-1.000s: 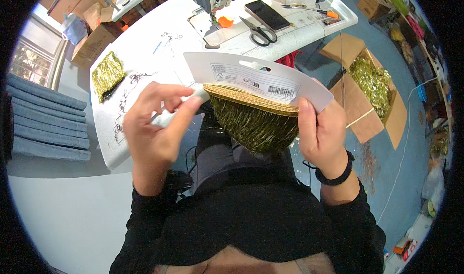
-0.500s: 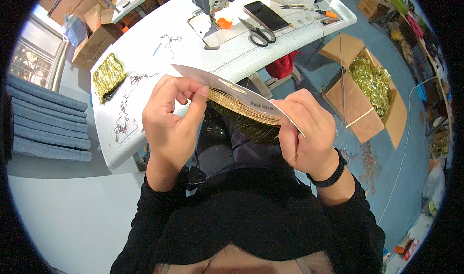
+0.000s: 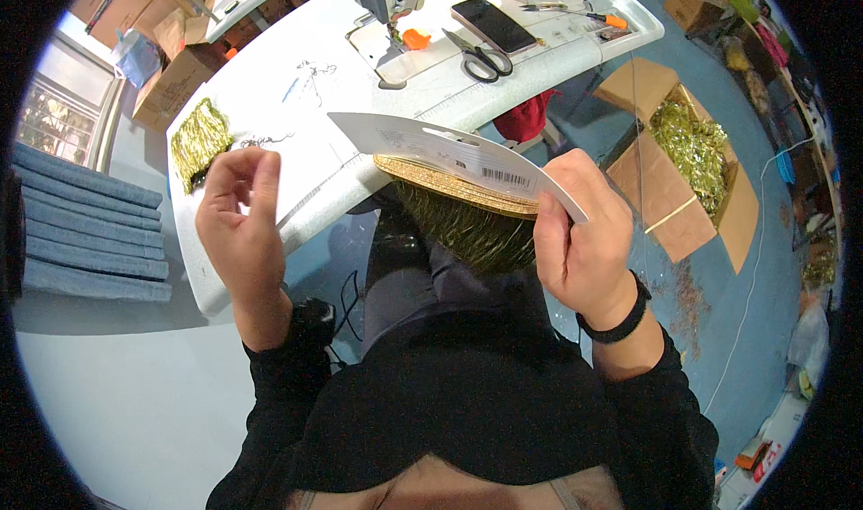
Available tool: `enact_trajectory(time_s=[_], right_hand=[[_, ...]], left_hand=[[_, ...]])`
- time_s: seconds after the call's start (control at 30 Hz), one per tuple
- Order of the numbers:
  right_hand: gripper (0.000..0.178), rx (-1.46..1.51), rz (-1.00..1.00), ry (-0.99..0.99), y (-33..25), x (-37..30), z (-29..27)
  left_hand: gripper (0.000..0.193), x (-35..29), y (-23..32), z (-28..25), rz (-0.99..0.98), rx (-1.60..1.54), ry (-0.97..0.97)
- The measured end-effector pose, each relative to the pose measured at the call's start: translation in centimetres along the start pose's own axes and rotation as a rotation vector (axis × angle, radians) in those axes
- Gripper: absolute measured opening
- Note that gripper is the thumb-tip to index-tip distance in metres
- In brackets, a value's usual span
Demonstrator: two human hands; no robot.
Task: The person holds a white cardboard backing with a gold tinsel strip attached. They repeatedly fold, unfold, and rotate the backing while manipulating the tinsel with both hands. The person continues to adjust the tinsel and backing throughout the clip without using any tools.
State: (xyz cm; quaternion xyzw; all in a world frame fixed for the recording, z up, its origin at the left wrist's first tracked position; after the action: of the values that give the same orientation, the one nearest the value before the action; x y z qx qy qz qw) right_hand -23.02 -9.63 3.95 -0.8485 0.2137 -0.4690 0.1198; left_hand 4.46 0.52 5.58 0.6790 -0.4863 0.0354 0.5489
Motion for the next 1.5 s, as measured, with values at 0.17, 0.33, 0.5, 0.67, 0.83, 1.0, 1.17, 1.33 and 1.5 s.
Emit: enact_trajectory(time_s=[0.17, 0.33, 0.5, 0.67, 0.83, 1.0, 1.17, 1.33, 1.5], right_hand=[[0.020, -0.011, -0.043, -0.026, -0.4, 0.3, 0.4], [0.030, -0.080, -0.070, -0.034, -0.9, 0.5, 0.5], [0.032, -0.090, -0.097, -0.022, -1.2, 0.5, 0.7], [0.033, -0.096, -0.083, -0.015, -1.2, 0.5, 0.6], [0.028, -0.071, -0.070, 0.009, -1.0, 0.5, 0.4], [0.023, -0.036, -0.063, 0.003, -1.1, 0.5, 0.6], [0.022, -0.017, -0.038, 0.004, -0.9, 0.4, 0.6], [0.020, -0.047, -0.039, 0.014, -0.4, 0.2, 0.4], [0.023, -0.025, -0.016, 0.010, -0.3, 0.1, 0.3]], left_hand=[[0.009, -1.6, 2.0, 3.3, 0.051, -0.092, -0.190], [0.009, -1.6, 2.5, 5.1, -0.007, -0.150, -0.179], [0.008, -1.9, 2.2, 5.6, -0.029, -0.114, -0.180], [0.009, -1.9, 1.5, 6.2, -0.040, -0.291, -0.097], [0.011, -1.7, 2.2, 4.9, 0.071, -0.123, -0.082], [0.010, -1.7, 2.6, 4.8, 0.163, -0.107, -0.090], [0.009, -1.5, 1.5, 4.5, 0.031, -0.199, -0.094], [0.009, -1.4, 1.1, 3.4, 0.161, -0.018, -0.063], [0.016, -1.9, 1.2, 3.9, 0.090, -0.152, -0.090]])
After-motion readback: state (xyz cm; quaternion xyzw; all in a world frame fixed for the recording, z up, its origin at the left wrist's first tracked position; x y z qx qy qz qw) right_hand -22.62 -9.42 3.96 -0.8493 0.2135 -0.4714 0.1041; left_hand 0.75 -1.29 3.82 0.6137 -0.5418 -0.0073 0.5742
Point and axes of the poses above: each hand's wrist, its own x-axis towards the middle knuckle, its own z-axis out of the palm, y = z × x, the point moved 4 cm from there along x, towards the middle knuckle, and after that the axes turned 2 degrees about -x, right-handed, at the moved point
